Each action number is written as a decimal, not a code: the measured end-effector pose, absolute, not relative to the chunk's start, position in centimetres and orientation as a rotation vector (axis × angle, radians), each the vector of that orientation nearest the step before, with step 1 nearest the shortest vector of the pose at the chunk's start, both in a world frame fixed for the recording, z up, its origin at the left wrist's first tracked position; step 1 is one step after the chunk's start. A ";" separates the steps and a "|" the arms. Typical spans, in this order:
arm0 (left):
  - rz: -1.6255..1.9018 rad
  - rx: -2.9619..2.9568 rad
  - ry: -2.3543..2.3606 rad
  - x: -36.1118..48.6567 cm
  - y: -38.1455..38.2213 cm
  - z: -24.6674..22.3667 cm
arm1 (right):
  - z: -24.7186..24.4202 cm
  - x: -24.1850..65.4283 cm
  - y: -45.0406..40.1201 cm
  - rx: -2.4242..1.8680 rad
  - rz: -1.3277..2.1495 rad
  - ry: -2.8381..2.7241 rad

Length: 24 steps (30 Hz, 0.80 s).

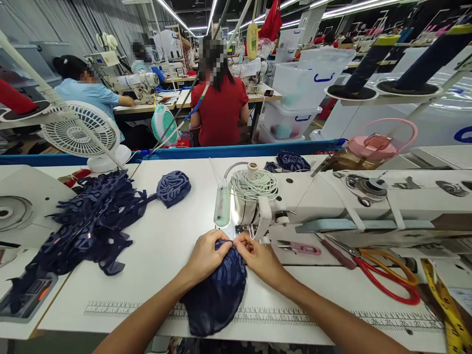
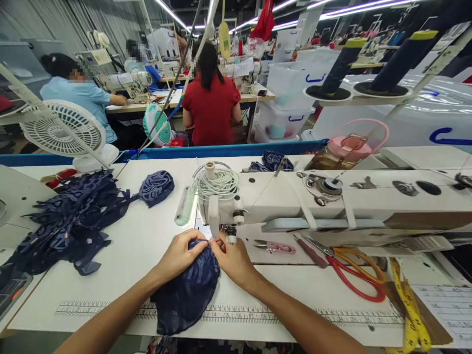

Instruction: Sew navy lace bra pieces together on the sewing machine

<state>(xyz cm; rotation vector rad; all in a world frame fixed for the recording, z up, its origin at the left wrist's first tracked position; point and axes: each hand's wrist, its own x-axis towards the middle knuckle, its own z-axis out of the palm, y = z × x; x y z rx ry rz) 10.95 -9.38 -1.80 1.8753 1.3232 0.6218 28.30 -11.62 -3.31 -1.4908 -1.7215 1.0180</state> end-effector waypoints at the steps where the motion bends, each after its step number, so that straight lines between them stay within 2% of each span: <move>1: 0.620 1.889 1.359 11.2 -9.0 -2.1 | -3.5 28.4 -11.5 -1.517 0.943 -1.749; 5: 0.599 1.929 1.432 12.1 -7.9 -3.1 | -4.0 29.6 -11.9 -1.535 0.683 -1.889; 11: 0.594 1.922 1.449 12.4 -7.4 -3.3 | -4.9 31.1 -13.7 -1.300 0.049 -2.250; 24: 0.640 1.824 1.439 12.4 -6.3 -4.3 | -5.4 31.0 -13.2 -1.349 -0.159 -2.293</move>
